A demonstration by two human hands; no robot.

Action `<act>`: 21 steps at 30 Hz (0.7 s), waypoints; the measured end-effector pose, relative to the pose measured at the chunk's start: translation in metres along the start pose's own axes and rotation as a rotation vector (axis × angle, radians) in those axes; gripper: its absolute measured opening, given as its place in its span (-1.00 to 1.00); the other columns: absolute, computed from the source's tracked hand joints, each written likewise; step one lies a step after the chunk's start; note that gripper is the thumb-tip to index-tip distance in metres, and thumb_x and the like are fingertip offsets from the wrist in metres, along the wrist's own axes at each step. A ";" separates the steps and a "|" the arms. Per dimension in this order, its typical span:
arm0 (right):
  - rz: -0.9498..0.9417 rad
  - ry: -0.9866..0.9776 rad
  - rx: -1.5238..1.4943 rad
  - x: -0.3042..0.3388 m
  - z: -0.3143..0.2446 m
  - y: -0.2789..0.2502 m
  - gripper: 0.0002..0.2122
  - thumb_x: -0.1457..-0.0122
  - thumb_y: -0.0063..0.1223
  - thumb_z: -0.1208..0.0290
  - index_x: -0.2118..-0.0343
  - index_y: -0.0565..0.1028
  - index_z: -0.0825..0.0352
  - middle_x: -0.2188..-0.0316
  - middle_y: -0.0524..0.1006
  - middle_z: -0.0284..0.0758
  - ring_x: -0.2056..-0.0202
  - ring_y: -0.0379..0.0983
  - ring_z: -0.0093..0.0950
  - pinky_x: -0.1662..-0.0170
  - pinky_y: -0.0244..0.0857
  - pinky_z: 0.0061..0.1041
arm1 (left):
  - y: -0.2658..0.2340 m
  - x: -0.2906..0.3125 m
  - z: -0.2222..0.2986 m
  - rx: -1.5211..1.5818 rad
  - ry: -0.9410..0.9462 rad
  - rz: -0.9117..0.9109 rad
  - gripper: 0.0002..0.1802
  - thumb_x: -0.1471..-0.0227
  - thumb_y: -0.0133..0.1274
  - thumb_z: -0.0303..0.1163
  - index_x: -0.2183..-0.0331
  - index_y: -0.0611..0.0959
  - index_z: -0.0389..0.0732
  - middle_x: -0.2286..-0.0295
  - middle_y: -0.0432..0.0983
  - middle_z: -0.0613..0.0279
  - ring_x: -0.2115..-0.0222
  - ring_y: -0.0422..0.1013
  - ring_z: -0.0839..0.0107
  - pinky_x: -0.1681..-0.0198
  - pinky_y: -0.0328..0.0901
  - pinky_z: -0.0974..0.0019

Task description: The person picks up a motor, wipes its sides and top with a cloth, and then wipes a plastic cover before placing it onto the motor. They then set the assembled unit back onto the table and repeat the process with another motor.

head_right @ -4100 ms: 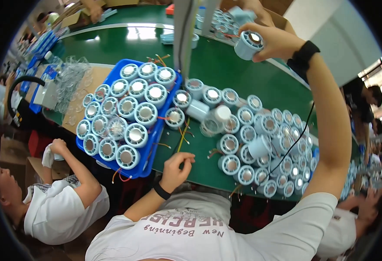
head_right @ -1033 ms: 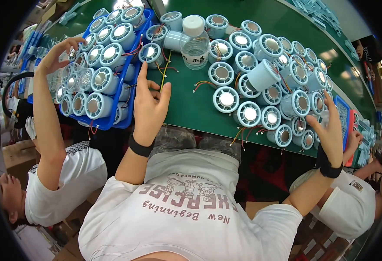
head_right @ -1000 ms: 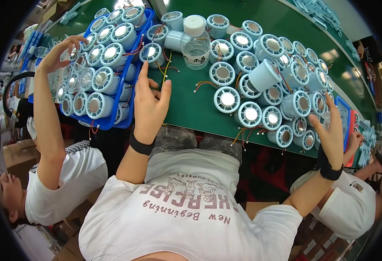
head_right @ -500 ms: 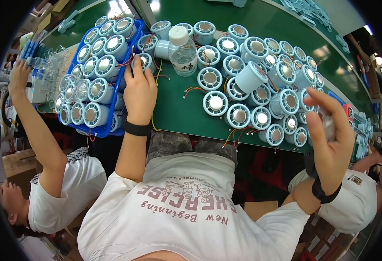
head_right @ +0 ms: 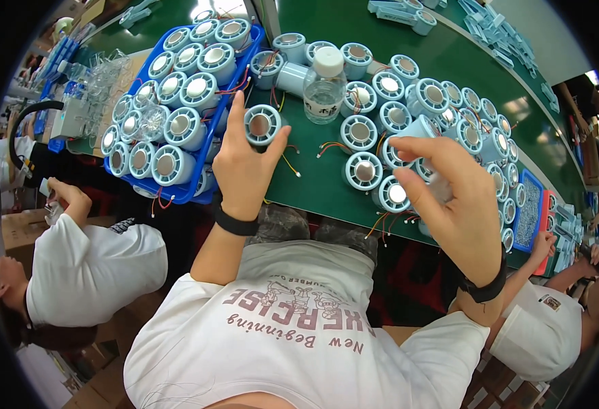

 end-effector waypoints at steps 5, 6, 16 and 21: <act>-0.083 -0.243 0.039 -0.002 -0.023 0.045 -0.50 0.08 0.27 0.59 -0.01 0.44 0.30 0.19 0.53 -0.28 0.10 0.45 -0.38 0.05 0.28 -0.50 | -0.019 0.018 0.008 0.782 -0.236 -0.250 -0.02 0.13 0.35 -0.24 -0.18 0.14 -0.28 0.20 0.53 0.06 0.32 0.52 0.32 0.35 0.43 0.36; -0.083 -0.310 0.035 0.000 -0.032 0.054 -0.45 0.12 0.30 0.58 -0.03 0.43 0.29 0.16 0.52 -0.28 0.08 0.44 -0.34 0.04 0.28 -0.47 | -0.015 0.024 0.012 1.063 -0.325 -0.349 0.03 0.13 0.35 -0.22 -0.20 0.08 -0.28 0.21 0.53 0.07 0.29 0.51 0.35 0.32 0.41 0.38; -0.068 -0.347 -0.159 0.010 -0.014 0.083 -0.30 0.27 0.40 0.54 -0.06 0.38 0.26 0.04 0.47 -0.26 0.04 0.43 -0.32 0.00 0.27 -0.44 | -0.015 0.042 0.031 1.784 -0.650 -0.611 0.25 0.26 0.40 -0.01 -0.25 -0.01 -0.26 0.13 0.48 0.01 0.17 0.46 0.35 0.17 0.37 0.38; 0.115 -0.359 -0.069 0.014 -0.017 0.065 -0.31 0.31 0.41 0.52 -0.04 0.43 0.25 0.07 0.49 -0.28 0.06 0.42 -0.33 0.06 0.32 -0.43 | -0.047 0.033 0.048 1.178 0.143 -0.468 0.06 0.31 0.44 -0.24 -0.19 0.25 -0.23 -0.02 0.34 0.02 0.07 0.40 0.35 0.09 0.39 0.31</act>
Point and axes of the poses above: each hand's wrist, its own x-axis away from the middle knuckle, its own y-axis out of the palm, z = x × y, the point moved 9 cm from there along -x, towards the middle knuckle
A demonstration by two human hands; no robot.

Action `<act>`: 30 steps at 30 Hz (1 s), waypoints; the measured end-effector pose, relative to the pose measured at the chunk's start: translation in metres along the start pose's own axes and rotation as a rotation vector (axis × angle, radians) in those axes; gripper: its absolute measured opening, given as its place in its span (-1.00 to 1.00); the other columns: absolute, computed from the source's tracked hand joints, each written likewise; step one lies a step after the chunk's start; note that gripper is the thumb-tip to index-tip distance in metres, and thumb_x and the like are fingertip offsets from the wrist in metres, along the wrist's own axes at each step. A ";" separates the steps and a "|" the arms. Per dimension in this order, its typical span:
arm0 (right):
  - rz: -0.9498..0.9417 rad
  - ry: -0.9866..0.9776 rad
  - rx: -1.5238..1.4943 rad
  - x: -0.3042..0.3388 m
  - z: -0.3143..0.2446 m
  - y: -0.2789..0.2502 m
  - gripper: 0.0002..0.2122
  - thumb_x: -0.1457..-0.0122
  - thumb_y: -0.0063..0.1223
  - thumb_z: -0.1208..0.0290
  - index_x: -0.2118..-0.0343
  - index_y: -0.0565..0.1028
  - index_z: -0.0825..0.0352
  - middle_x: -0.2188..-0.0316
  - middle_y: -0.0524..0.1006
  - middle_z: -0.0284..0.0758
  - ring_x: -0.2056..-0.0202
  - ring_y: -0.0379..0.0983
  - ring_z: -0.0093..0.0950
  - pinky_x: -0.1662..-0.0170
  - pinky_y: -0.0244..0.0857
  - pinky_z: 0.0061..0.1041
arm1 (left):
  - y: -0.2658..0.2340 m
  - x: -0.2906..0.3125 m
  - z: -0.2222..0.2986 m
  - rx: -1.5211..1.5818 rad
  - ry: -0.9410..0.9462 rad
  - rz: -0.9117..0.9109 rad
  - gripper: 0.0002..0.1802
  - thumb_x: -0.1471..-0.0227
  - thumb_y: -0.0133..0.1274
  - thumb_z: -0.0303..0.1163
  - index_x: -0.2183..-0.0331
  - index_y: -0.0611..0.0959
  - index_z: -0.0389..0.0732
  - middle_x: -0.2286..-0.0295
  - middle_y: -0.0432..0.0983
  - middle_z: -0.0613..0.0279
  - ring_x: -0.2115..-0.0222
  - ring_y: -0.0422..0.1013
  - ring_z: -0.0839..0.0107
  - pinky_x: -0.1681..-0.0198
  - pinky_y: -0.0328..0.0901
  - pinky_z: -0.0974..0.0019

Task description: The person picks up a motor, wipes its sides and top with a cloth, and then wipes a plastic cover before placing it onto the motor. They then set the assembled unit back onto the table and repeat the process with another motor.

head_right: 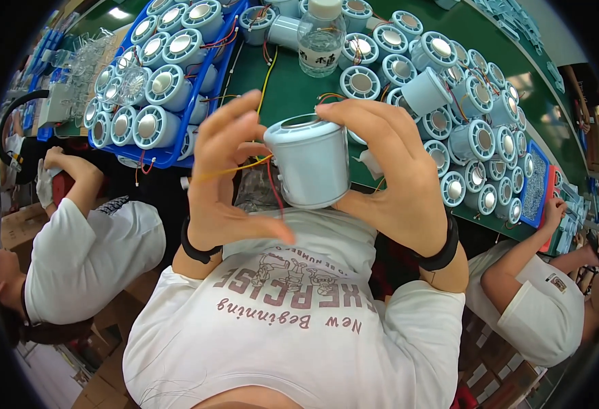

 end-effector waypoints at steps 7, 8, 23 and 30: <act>0.004 -0.034 0.014 0.004 -0.004 -0.001 -0.27 0.34 0.43 0.51 -0.06 0.44 0.23 0.10 0.49 -0.30 0.08 0.40 -0.35 0.06 0.32 -0.41 | 0.008 0.009 -0.006 -0.114 -0.077 0.013 -0.11 0.34 0.37 -0.63 -0.11 0.39 -0.21 -0.06 0.27 0.06 0.00 0.36 0.29 -0.06 0.37 0.21; 0.016 -0.055 0.026 0.005 -0.005 -0.002 -0.23 0.36 0.45 0.50 -0.09 0.42 0.23 0.11 0.49 -0.31 0.08 0.39 -0.37 0.09 0.31 -0.43 | 0.008 0.010 -0.011 -0.065 -0.103 0.018 -0.11 0.34 0.38 -0.62 -0.10 0.38 -0.23 -0.06 0.28 0.02 -0.01 0.36 0.27 -0.04 0.36 0.23; 0.036 -0.137 -0.316 0.011 0.002 -0.004 0.13 0.51 0.61 0.25 -0.24 0.14 0.30 0.11 0.44 -0.24 0.26 0.30 -0.58 0.21 0.15 -0.61 | 0.032 0.013 -0.025 0.321 -0.207 -0.002 -0.14 0.31 0.21 -0.78 -0.10 0.32 -0.21 -0.09 0.17 0.08 -0.02 0.37 0.25 -0.01 0.38 0.27; 0.019 -0.215 -0.398 0.023 -0.019 0.004 -0.45 0.20 0.40 0.43 0.06 0.42 0.25 0.16 0.48 -0.23 0.19 0.37 -0.45 0.20 0.27 -0.51 | 0.022 0.019 -0.030 0.337 -0.250 0.036 -0.11 0.39 0.12 -0.77 -0.10 0.32 -0.21 -0.06 0.19 0.10 0.05 0.40 0.32 0.13 0.44 0.36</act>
Point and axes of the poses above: each hand's wrist, its own x-axis away from the middle knuckle, its own y-axis out of the palm, z = x × y, the point moved 9 cm from there along -x, towards the middle knuckle
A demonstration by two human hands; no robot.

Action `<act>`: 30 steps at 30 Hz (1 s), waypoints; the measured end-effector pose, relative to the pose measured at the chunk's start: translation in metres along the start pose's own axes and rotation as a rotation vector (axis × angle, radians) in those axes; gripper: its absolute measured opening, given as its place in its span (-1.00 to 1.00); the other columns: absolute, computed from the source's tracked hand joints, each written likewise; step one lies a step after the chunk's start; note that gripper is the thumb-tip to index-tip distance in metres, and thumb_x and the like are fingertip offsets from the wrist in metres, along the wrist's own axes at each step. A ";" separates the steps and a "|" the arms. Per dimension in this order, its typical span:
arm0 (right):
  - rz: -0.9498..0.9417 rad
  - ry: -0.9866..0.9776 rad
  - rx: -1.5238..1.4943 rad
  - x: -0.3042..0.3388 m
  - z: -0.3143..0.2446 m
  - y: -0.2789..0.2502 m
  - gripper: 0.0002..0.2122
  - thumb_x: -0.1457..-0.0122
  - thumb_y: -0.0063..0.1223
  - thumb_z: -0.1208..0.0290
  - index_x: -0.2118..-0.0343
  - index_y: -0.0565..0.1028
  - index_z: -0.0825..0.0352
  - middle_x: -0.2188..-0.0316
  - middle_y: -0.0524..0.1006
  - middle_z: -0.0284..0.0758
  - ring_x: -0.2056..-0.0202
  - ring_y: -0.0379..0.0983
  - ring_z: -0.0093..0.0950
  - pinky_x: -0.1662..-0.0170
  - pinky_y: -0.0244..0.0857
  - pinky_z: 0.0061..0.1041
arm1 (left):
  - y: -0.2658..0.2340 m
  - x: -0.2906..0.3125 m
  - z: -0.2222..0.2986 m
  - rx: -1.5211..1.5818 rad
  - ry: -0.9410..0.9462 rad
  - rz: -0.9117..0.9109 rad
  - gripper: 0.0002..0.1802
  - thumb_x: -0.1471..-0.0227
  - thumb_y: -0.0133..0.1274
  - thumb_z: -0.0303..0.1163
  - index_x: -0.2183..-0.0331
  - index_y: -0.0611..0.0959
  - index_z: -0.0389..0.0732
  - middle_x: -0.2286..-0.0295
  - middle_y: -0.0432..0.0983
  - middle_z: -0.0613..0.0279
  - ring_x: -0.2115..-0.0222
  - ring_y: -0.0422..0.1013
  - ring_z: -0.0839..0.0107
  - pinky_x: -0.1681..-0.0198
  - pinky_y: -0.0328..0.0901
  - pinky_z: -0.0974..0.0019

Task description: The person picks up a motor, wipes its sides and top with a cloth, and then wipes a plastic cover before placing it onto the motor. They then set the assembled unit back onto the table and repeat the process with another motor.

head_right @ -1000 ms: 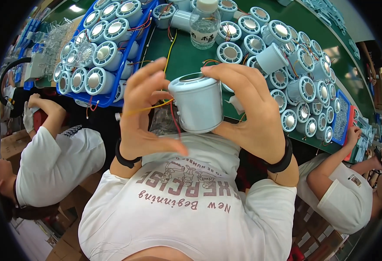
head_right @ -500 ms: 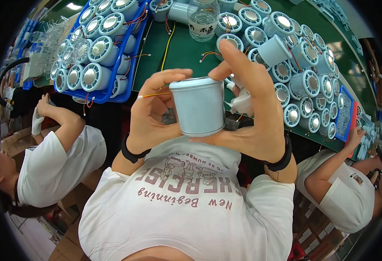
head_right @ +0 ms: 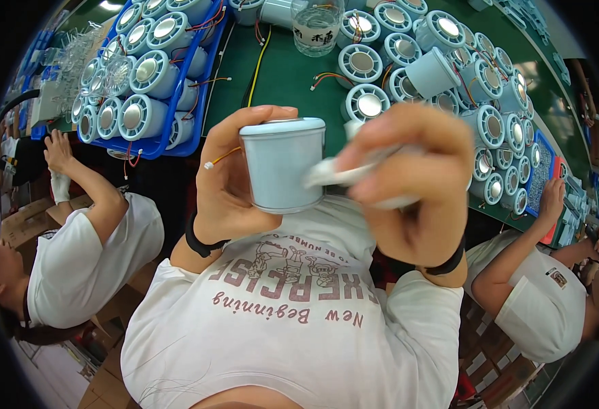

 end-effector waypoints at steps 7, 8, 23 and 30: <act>-0.167 -0.281 0.619 0.001 -0.022 0.036 -0.88 0.00 0.19 0.63 0.41 0.63 0.25 0.20 0.46 -0.32 0.25 0.41 -0.36 0.19 0.31 -0.47 | -0.015 0.012 -0.005 -0.281 0.008 0.017 -0.19 0.38 0.15 -0.68 -0.05 0.37 -0.20 0.00 0.23 0.16 0.19 0.38 0.44 0.29 0.40 0.46; -0.127 -0.123 0.509 -0.007 -0.006 0.025 -0.83 0.01 0.17 0.66 0.35 0.63 0.27 0.22 0.47 -0.33 0.24 0.42 -0.39 0.20 0.32 -0.49 | -0.016 0.014 -0.006 -0.349 -0.009 0.006 -0.20 0.37 0.15 -0.67 -0.04 0.38 -0.19 0.01 0.24 0.17 0.23 0.37 0.47 0.32 0.38 0.48; -0.138 -0.076 0.372 -0.005 -0.006 0.048 -0.65 0.20 0.35 0.48 0.27 0.61 0.46 0.21 0.46 -0.25 0.30 0.40 -0.35 0.26 0.33 -0.49 | -0.031 0.043 0.000 -0.377 -0.011 0.135 -0.26 0.41 0.19 -0.52 0.02 0.44 -0.16 0.16 0.35 0.23 0.29 0.33 0.50 0.49 0.24 0.52; -0.185 -0.185 0.462 0.003 -0.011 0.056 -0.48 0.38 0.39 0.22 0.29 0.61 0.45 0.18 0.45 -0.28 0.35 0.41 -0.30 0.34 0.32 -0.43 | -0.029 0.045 0.004 -0.348 0.004 0.206 -0.25 0.43 0.22 -0.48 0.03 0.45 -0.17 0.19 0.36 0.23 0.28 0.33 0.44 0.51 0.24 0.50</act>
Point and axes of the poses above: each hand's wrist, its own x-axis away from the middle knuckle, its own y-axis out of the palm, z = x × y, the point moved 9 cm from there along -x, towards the middle knuckle
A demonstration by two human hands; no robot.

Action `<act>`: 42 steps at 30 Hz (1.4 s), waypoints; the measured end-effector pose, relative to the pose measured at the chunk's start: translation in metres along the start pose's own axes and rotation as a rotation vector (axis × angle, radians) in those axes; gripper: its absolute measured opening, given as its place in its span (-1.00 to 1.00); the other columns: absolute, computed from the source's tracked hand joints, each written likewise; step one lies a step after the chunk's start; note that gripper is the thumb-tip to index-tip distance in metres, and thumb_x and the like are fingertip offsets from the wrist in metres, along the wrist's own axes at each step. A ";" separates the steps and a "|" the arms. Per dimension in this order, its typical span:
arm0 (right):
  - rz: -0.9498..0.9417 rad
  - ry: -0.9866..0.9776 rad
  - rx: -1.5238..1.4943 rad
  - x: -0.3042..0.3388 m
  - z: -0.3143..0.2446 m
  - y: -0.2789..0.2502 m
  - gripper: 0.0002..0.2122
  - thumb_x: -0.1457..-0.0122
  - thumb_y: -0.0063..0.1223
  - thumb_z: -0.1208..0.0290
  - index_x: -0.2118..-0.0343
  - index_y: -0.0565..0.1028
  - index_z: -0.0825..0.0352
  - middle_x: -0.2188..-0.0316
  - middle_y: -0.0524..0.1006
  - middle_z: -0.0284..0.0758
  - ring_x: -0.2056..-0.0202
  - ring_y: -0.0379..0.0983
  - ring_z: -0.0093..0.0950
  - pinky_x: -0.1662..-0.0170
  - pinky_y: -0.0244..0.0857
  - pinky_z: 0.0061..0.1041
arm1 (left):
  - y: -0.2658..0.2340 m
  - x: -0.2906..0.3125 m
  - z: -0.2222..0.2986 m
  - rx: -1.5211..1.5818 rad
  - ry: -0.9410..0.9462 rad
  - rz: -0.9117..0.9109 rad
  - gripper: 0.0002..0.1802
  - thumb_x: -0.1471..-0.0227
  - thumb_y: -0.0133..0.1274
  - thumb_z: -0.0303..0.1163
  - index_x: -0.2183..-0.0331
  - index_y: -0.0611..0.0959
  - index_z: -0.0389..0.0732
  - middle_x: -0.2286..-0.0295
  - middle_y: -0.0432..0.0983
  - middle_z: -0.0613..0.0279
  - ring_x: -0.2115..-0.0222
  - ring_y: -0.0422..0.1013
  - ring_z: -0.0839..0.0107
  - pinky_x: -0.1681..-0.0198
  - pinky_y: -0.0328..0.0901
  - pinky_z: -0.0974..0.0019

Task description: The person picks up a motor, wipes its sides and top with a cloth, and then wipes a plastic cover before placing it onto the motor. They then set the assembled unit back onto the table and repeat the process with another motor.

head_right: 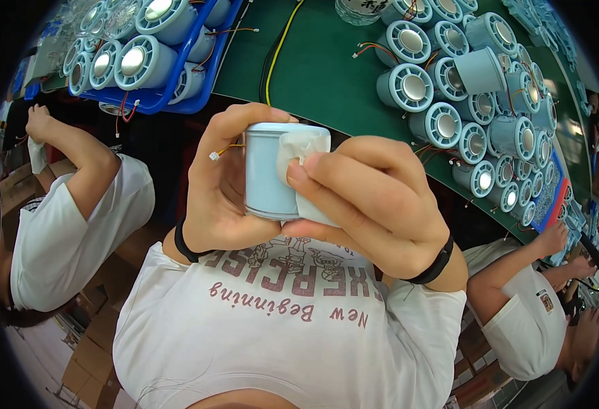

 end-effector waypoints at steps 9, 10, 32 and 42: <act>0.002 -0.070 -0.181 0.015 -0.001 -0.009 -0.65 0.29 0.43 0.40 0.37 0.62 0.42 0.24 0.48 -0.26 0.35 0.42 -0.33 0.34 0.32 -0.46 | 0.002 -0.008 0.017 -0.004 0.080 -0.014 -0.25 0.44 0.23 -0.52 0.04 0.44 -0.22 0.15 0.39 0.20 0.20 0.32 0.42 0.48 0.25 0.50; 0.000 -0.006 -0.297 0.018 0.007 -0.008 -0.67 0.27 0.39 0.47 0.35 0.62 0.42 0.24 0.48 -0.26 0.33 0.43 -0.35 0.32 0.32 -0.49 | -0.001 -0.009 0.016 0.004 0.052 -0.007 -0.24 0.45 0.23 -0.53 0.04 0.44 -0.22 0.14 0.39 0.20 0.18 0.32 0.41 0.47 0.25 0.50; 0.698 0.698 -0.303 0.023 0.069 -0.081 -0.76 -0.04 0.09 0.74 0.18 0.55 0.46 0.28 0.55 -0.16 0.36 0.50 -0.54 0.31 0.36 -0.62 | -0.007 -0.044 -0.028 -0.449 0.128 0.120 -0.26 0.39 0.21 -0.72 0.04 0.54 -0.05 -0.09 0.20 -0.02 0.07 0.34 0.17 0.32 0.38 0.34; 0.325 0.453 0.238 -0.072 0.102 -0.108 -0.81 -0.14 0.10 0.54 0.17 0.55 0.38 0.27 0.57 -0.29 0.34 0.51 -0.53 0.29 0.38 -0.58 | 0.013 -0.047 -0.057 -0.582 0.192 -0.034 -0.45 0.23 0.32 -0.58 0.11 0.55 -0.14 -0.16 0.06 -0.15 -0.02 0.31 0.00 0.03 0.35 0.15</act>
Point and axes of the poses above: each hand's wrist, its own x-axis away from the middle knuckle, its own y-axis out of the palm, z = x × y, the point moved 9 cm from there along -x, towards the middle knuckle
